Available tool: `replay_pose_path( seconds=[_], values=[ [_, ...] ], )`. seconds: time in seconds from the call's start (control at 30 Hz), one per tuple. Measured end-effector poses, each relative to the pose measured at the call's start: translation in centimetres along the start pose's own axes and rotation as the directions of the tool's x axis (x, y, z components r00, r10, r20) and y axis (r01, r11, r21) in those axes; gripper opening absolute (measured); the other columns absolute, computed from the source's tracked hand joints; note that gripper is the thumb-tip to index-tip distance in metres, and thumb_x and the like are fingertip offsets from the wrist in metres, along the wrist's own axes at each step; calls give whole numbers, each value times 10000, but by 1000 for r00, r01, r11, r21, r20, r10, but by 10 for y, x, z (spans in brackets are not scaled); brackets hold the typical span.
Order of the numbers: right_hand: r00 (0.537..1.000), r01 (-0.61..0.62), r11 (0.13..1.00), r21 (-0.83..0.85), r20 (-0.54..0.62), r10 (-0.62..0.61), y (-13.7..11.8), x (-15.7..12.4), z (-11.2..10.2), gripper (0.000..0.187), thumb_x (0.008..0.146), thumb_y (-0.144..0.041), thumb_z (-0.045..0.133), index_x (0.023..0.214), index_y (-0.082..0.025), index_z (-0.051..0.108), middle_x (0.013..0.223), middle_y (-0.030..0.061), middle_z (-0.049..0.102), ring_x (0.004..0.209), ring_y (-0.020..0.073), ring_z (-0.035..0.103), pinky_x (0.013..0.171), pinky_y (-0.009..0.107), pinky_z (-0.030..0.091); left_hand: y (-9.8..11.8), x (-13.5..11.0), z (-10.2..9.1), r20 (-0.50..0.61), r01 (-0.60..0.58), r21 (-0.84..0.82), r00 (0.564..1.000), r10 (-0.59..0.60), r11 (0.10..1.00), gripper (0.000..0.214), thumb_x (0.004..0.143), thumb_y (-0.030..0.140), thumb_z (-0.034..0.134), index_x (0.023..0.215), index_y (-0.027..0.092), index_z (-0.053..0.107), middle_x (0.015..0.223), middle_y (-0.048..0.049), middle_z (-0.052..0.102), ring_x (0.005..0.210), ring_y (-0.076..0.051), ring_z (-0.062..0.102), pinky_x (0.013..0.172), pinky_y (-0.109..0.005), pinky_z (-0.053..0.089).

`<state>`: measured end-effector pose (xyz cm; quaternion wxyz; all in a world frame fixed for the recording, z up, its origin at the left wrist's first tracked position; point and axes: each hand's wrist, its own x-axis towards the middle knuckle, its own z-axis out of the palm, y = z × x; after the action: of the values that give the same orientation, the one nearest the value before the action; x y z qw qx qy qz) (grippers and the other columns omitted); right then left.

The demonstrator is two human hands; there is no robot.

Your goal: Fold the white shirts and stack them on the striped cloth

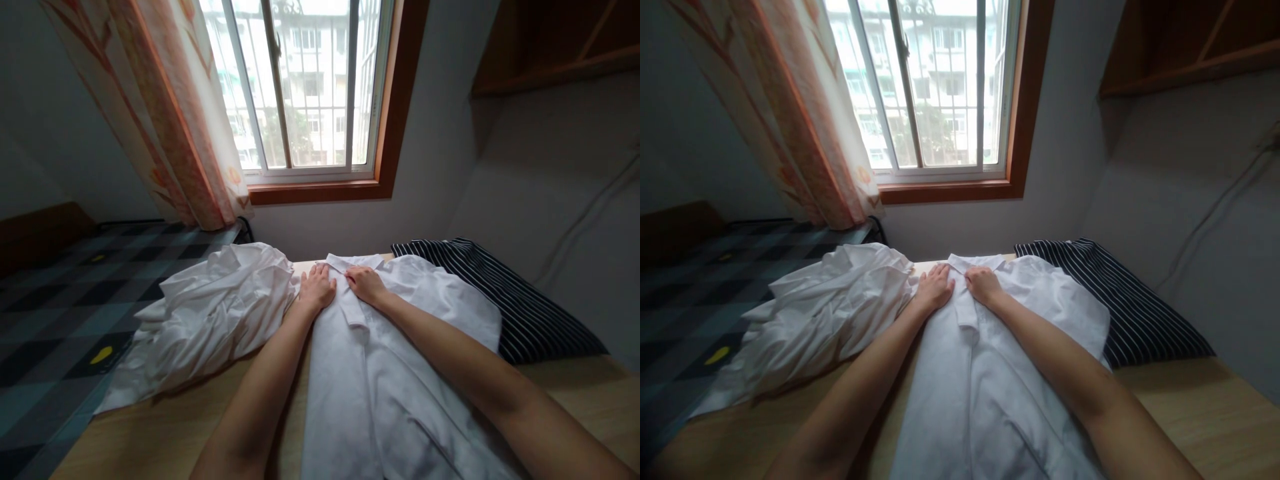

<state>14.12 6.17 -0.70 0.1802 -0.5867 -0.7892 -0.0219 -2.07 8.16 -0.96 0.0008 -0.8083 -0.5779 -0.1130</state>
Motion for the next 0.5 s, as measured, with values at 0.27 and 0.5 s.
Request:
replay_pose_path(
  seconds=[0.27, 0.5],
  values=[
    [948, 239, 963, 125, 185, -259, -25, -59, -5, 685, 952, -493, 438, 1434, -10, 386, 1508, 249, 336, 1434, 311, 271, 1166, 462, 224, -6, 7, 4, 111, -14, 9, 994, 13, 1000, 540, 961, 311, 226, 1473, 218, 370, 1565, -47, 311, 1452, -239, 248, 1165, -503, 206],
    [817, 462, 830, 313, 214, -535, -73, -155, -46, 900, 876, -638, 493, 1492, -17, 277, 1539, 278, 226, 1450, 355, 184, 1177, 493, 192, -1, 9, -1, 123, -3, 28, 992, -1, 1000, 596, 962, 464, 214, 1484, 210, 349, 1579, -78, 273, 1460, -264, 220, 1155, -541, 196]
  ],
)
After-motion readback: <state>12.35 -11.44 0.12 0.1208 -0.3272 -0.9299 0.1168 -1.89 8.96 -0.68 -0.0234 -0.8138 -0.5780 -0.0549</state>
